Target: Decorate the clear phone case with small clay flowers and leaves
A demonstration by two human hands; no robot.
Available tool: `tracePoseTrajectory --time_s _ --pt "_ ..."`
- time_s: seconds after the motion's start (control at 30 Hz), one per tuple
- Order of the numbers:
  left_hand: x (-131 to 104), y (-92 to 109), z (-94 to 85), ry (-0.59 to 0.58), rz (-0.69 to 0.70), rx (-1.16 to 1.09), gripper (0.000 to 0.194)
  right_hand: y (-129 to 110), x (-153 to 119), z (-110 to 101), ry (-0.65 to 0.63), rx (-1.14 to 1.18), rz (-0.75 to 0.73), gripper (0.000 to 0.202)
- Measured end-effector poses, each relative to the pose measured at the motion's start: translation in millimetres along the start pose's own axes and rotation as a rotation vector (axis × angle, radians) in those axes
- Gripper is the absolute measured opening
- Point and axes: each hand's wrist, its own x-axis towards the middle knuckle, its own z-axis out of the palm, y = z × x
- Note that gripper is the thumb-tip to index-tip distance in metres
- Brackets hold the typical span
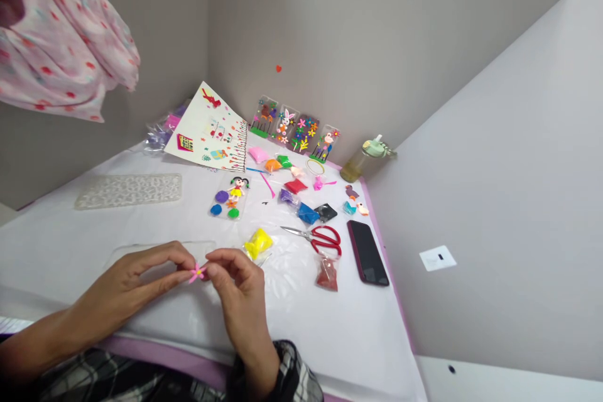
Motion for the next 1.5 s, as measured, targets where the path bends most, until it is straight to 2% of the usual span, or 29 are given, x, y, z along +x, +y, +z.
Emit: tracePoseTrajectory --time_s 0.17,0.4,0.7,0.97,1.27,1.5 --pt "-0.4 0.1 -0.5 0.012 0.027 -0.012 0.015 2.1 0.2 0.6 -0.030 0.062 0.009 0.017" --pt "-0.4 2.0 1.8 0.016 0.039 0.006 0.015 3.5 1.5 3.1 0.005 0.095 0.073 0.021" --pt "0.4 1.7 2.7 0.011 0.027 0.009 0.015 3.1 0.2 3.6 0.014 0.051 0.046 0.014" --pt "-1.1 1.3 -0.4 0.069 0.011 0.039 0.019 1.5 0.1 2.7 0.006 0.097 0.058 0.018" --pt "0.5 1.9 3.2 0.039 -0.011 0.018 0.019 2.2 0.4 3.3 0.045 0.082 0.061 0.014" --pt "-0.6 1.2 3.3 0.052 -0.014 0.006 0.020 0.0 -0.3 2.9 0.023 0.058 0.048 0.013"
